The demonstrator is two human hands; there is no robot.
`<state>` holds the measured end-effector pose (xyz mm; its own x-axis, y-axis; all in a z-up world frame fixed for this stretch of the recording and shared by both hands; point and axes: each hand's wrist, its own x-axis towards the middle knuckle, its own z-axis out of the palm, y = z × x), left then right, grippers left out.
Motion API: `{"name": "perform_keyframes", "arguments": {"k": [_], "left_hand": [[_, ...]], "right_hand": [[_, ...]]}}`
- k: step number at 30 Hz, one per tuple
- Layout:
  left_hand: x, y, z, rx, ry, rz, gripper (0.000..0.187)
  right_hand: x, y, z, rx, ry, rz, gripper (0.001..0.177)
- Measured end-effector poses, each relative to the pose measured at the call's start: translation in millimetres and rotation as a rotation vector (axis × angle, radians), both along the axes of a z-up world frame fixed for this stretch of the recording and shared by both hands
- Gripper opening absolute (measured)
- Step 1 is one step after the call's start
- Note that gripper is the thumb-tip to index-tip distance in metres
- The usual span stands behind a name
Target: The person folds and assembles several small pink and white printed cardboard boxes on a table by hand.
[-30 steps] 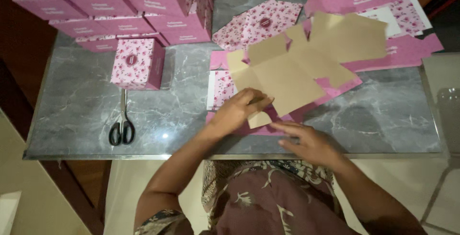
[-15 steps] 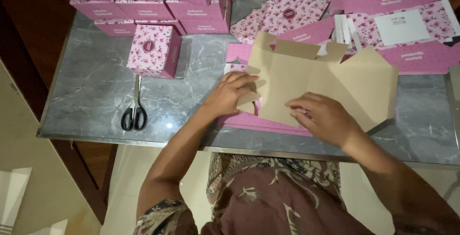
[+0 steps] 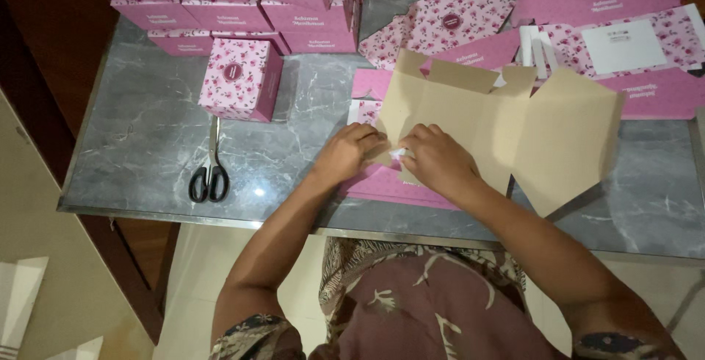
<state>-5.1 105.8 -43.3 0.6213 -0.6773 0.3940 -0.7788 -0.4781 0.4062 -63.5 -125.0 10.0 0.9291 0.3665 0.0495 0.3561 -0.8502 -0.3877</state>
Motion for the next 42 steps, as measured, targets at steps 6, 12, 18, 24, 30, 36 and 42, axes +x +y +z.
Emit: {"name": "perform_keyframes", "arguments": {"k": [6,12,18,24,30,36,42], "left_hand": [[6,-3,8,-0.096,0.04,-0.009,0.03],[27,-4,3,-0.065,0.21,-0.039,0.028],[59,-3,-1,-0.077,0.596,-0.003,0.035],[70,-19,-14,-0.085,0.552,0.179,0.039],[52,-22,-5,-0.16,0.518,0.249,0.041],[46,-5,8,-0.236,0.481,-0.009,0.03],[46,-13,1,-0.429,0.471,-0.048,0.02]], "right_hand": [[3,4,-10,-0.064,-0.043,-0.025,0.032],[10,5,-31,-0.05,-0.195,-0.043,0.019],[21,4,-24,0.107,-0.058,-0.139,0.017],[28,8,-5,0.114,0.124,-0.272,0.022],[25,3,-4,0.208,0.138,-0.263,0.019],[18,-33,-11,0.454,0.187,-0.295,0.023],[-31,-51,-11,0.263,-0.074,0.001,0.059]]}}
